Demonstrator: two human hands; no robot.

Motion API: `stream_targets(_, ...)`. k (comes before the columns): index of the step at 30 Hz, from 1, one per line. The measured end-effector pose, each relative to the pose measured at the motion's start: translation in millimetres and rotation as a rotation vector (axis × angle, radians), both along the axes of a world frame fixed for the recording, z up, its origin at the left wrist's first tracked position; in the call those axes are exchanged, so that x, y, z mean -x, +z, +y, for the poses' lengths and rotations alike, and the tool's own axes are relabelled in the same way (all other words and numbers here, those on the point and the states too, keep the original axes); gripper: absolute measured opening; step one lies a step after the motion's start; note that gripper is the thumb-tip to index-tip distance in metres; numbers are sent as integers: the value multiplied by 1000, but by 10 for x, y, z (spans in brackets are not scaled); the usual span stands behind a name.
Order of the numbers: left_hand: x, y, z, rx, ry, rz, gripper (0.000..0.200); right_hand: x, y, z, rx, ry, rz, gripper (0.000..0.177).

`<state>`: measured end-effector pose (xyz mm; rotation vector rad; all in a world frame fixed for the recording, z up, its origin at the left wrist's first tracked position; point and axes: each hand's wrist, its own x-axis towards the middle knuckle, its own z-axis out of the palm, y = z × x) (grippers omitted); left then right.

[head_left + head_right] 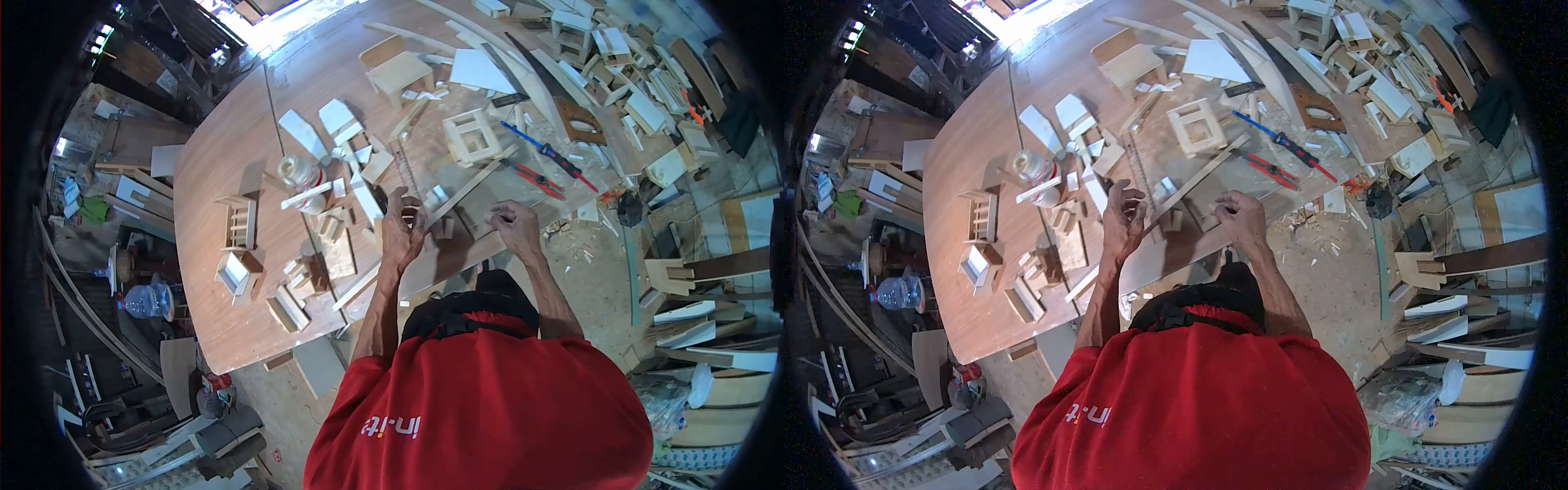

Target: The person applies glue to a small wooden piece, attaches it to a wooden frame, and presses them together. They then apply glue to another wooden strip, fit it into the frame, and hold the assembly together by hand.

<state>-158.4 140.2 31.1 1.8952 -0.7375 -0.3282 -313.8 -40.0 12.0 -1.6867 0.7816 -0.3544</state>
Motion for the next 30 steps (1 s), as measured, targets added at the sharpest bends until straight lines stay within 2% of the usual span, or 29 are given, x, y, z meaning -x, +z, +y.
stream_targets(4,19,6,-451,118,10,142,48,24,-279,-500,-39,-55,-94,19)
stream_targets(7,55,51,-639,141,30,216,52,25,-229,-723,49,-28,-19,19)
stream_targets(9,88,54,-751,130,45,196,52,-9,-164,-829,231,-2,121,24)
stream_targets(14,64,-26,-900,160,54,197,54,-154,-287,-996,186,-46,22,27)
stream_targets(16,69,62,-949,182,92,296,56,-228,-199,-1009,169,-36,-7,28)
stream_targets(18,57,58,-963,151,91,268,58,-277,-107,-988,-60,-86,-125,23)
stream_targets(21,32,8,-988,109,79,208,61,-299,-3,-1018,-135,-68,-193,21)
stream_targets(28,45,106,-1035,44,80,208,67,-359,98,-1161,-14,43,-103,14)
stream_targets(30,35,104,-1040,21,86,193,67,-418,95,-1184,30,-35,-137,24)
